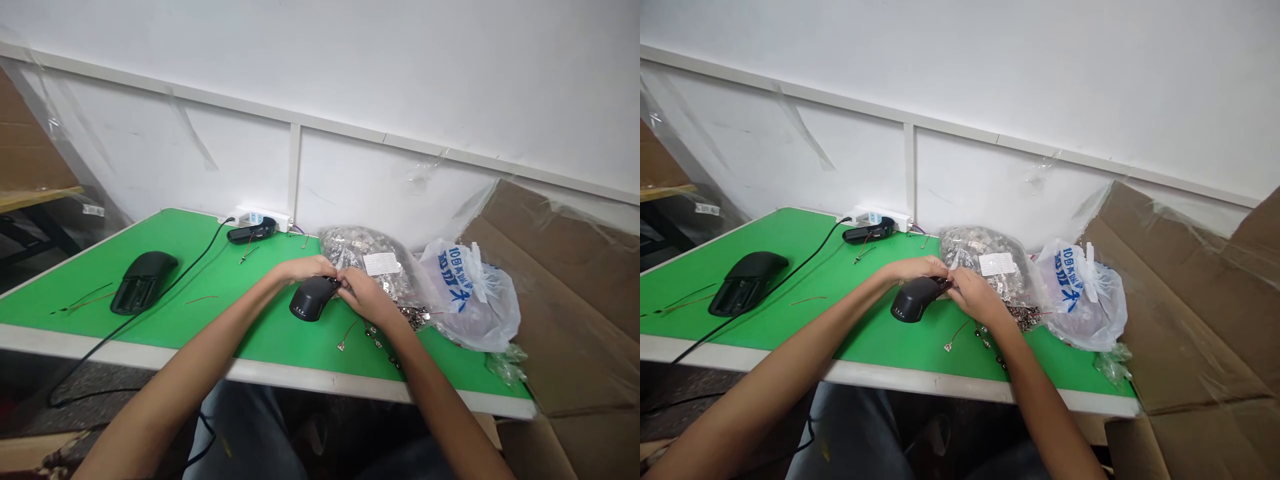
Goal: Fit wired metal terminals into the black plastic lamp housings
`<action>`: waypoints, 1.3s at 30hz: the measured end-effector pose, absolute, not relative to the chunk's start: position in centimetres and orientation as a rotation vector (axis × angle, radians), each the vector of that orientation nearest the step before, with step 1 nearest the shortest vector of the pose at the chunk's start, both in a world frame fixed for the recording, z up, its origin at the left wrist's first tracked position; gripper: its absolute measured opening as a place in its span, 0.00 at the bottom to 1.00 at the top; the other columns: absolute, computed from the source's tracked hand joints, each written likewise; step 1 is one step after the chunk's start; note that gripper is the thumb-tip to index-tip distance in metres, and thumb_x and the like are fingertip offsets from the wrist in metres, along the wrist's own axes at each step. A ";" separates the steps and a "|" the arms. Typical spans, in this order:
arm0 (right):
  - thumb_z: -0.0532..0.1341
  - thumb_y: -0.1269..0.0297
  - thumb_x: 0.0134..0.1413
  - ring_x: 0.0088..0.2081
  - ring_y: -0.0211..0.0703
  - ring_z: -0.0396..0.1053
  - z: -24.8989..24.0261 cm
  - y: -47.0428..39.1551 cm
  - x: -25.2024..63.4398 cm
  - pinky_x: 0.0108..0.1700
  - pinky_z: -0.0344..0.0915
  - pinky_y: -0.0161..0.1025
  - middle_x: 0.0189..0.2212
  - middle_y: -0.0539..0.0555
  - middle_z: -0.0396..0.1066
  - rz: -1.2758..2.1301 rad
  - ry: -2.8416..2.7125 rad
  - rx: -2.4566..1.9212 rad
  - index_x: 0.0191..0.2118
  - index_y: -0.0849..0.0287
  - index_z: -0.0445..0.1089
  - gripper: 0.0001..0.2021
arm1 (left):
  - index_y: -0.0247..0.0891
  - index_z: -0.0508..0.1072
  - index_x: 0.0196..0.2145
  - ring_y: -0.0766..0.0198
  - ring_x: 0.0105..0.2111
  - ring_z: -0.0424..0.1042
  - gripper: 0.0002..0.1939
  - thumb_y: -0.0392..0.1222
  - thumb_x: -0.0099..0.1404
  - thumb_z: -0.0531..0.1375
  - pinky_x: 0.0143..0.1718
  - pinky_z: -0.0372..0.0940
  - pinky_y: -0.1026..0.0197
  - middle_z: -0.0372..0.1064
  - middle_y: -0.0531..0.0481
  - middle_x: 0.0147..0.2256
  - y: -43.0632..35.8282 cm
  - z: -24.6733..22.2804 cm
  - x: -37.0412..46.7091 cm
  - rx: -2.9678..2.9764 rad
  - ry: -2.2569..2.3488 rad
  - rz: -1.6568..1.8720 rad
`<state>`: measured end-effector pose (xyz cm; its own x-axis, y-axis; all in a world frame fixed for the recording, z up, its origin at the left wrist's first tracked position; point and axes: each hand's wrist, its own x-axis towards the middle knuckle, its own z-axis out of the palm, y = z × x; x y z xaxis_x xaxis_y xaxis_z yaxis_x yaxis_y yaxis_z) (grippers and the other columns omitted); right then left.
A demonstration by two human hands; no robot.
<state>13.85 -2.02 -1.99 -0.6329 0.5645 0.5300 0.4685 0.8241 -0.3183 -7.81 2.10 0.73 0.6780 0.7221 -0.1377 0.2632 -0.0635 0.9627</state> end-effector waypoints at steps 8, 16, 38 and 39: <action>0.60 0.68 0.67 0.39 0.47 0.73 -2.6 -1.5 14.0 0.43 0.72 0.44 0.38 0.55 0.73 0.243 -2.315 -0.773 0.46 0.57 0.69 0.04 | 0.35 0.77 0.23 0.67 0.22 0.61 0.17 0.52 0.58 0.66 0.24 0.55 0.64 0.70 0.50 0.22 2.3 0.4 -7.8 1.537 0.902 0.443; 0.60 0.68 0.64 0.38 0.47 0.74 -2.5 -1.3 14.0 0.43 0.73 0.45 0.37 0.54 0.74 0.307 -2.180 -0.780 0.48 0.55 0.70 0.08 | 0.30 0.80 0.32 0.68 0.26 0.69 0.23 0.56 0.52 0.75 0.27 0.63 0.66 0.76 0.48 0.28 1.9 1.0 -7.9 1.280 0.832 0.530; 0.73 0.46 0.52 0.40 0.46 0.80 -2.4 0.5 13.7 0.44 0.78 0.45 0.41 0.54 0.80 1.098 -1.122 -0.667 0.48 0.54 0.69 0.25 | 0.36 0.67 0.53 0.66 0.28 0.78 0.30 0.44 0.59 0.74 0.34 0.74 0.65 0.78 0.43 0.37 1.4 1.8 -6.8 0.999 0.600 0.976; 0.71 0.43 0.53 0.39 0.46 0.79 -2.3 0.6 13.7 0.43 0.78 0.44 0.40 0.54 0.80 1.158 -1.052 -0.646 0.47 0.54 0.70 0.24 | 0.37 0.67 0.54 0.67 0.28 0.78 0.32 0.45 0.58 0.75 0.35 0.74 0.65 0.78 0.44 0.36 1.1 1.8 -6.7 1.021 0.600 0.966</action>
